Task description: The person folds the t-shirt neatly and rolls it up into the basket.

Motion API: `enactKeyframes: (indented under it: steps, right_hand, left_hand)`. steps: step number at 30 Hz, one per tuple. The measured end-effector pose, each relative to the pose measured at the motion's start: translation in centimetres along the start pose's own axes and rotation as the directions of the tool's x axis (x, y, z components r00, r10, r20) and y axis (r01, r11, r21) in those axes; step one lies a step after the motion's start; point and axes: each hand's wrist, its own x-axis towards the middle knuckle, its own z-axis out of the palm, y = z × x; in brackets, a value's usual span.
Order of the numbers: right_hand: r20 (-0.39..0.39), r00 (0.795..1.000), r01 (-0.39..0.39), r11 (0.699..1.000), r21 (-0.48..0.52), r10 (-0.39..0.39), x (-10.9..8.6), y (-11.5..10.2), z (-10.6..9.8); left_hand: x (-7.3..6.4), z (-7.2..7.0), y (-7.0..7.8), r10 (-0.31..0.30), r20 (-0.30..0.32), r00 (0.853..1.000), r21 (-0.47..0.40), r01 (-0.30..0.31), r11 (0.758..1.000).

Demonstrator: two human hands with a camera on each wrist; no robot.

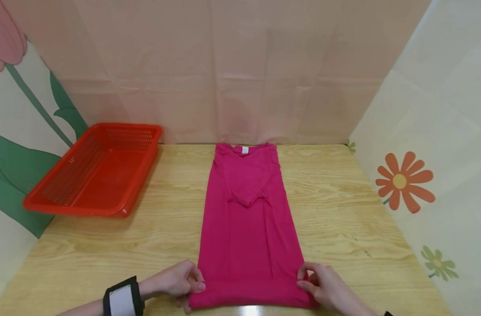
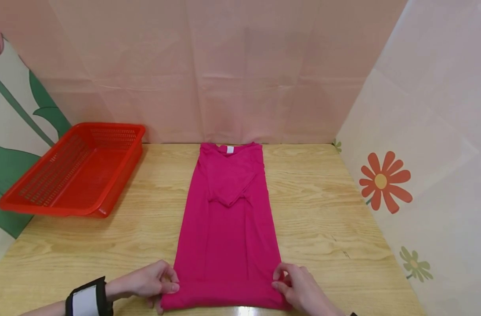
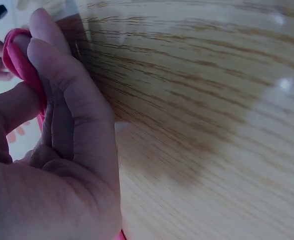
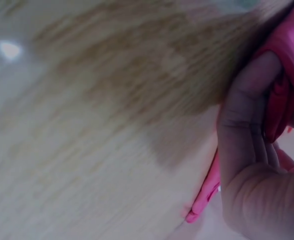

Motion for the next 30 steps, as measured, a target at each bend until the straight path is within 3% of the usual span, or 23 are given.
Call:
enactKeyframes:
  steps: [5,9,17,19,21,22,23,25,26,28,29,30]
  right_hand:
    - [-0.069,0.998,-0.005,0.998,-0.059,0.001,-0.1,0.0,0.2]
    - [-0.096,0.994,0.047,0.996,-0.074,-0.054,-0.1,0.3,0.3]
    - [-0.058,0.996,0.064,0.997,0.039,-0.062,0.0,0.9,0.0]
    - [-0.070,0.996,0.063,0.998,-0.011,-0.063,0.0,0.8,0.0]
    - [-0.092,0.989,0.102,0.986,-0.132,-0.114,-0.1,0.6,0.1]
    - [-0.106,0.981,0.139,0.966,-0.217,-0.164,-0.1,0.5,0.2]
    - [-0.122,0.964,0.189,0.930,-0.314,-0.237,-0.1,0.3,0.3]
    - [-0.120,0.919,0.279,0.834,-0.476,-0.376,-0.2,0.1,0.6]
    - [-0.112,0.873,0.343,0.760,-0.551,-0.475,-0.2,0.1,0.7]
    - [-0.058,0.805,0.426,0.644,-0.635,-0.590,-0.3,0.0,0.9]
    - [-0.026,0.780,0.463,0.604,-0.649,-0.626,-0.3,0.0,0.9]
    - [0.009,0.765,0.496,0.582,-0.644,-0.643,-0.3,-0.1,1.0]
  left_hand:
    - [0.0,0.6,-0.2,0.038,-0.068,0.997,0.014,-0.037,0.999]
    - [-0.1,0.7,-0.3,0.045,-0.086,0.995,-0.008,-0.046,0.999]
    - [-0.2,0.5,-0.4,0.047,-0.082,0.996,-0.066,-0.053,0.996]
    - [-0.2,0.5,-0.4,0.077,-0.118,0.990,0.027,-0.075,0.997]
    - [-0.2,0.6,-0.4,0.143,-0.174,0.974,0.219,-0.103,0.970]
    - [-0.2,0.7,-0.4,0.209,-0.200,0.957,0.346,-0.130,0.929]
    - [-0.2,0.8,-0.4,0.278,-0.221,0.935,0.469,-0.148,0.871]
    - [-0.2,1.1,-0.4,0.442,-0.220,0.869,0.699,-0.176,0.693]
    - [-0.2,1.2,-0.4,0.513,-0.186,0.838,0.765,-0.204,0.611]
    - [0.0,1.6,-0.6,0.624,-0.074,0.778,0.838,-0.291,0.462]
    - [0.1,1.7,-0.7,0.652,-0.007,0.758,0.842,-0.347,0.413]
    - [0.2,1.7,-0.9,0.669,0.059,0.741,0.839,-0.400,0.369]
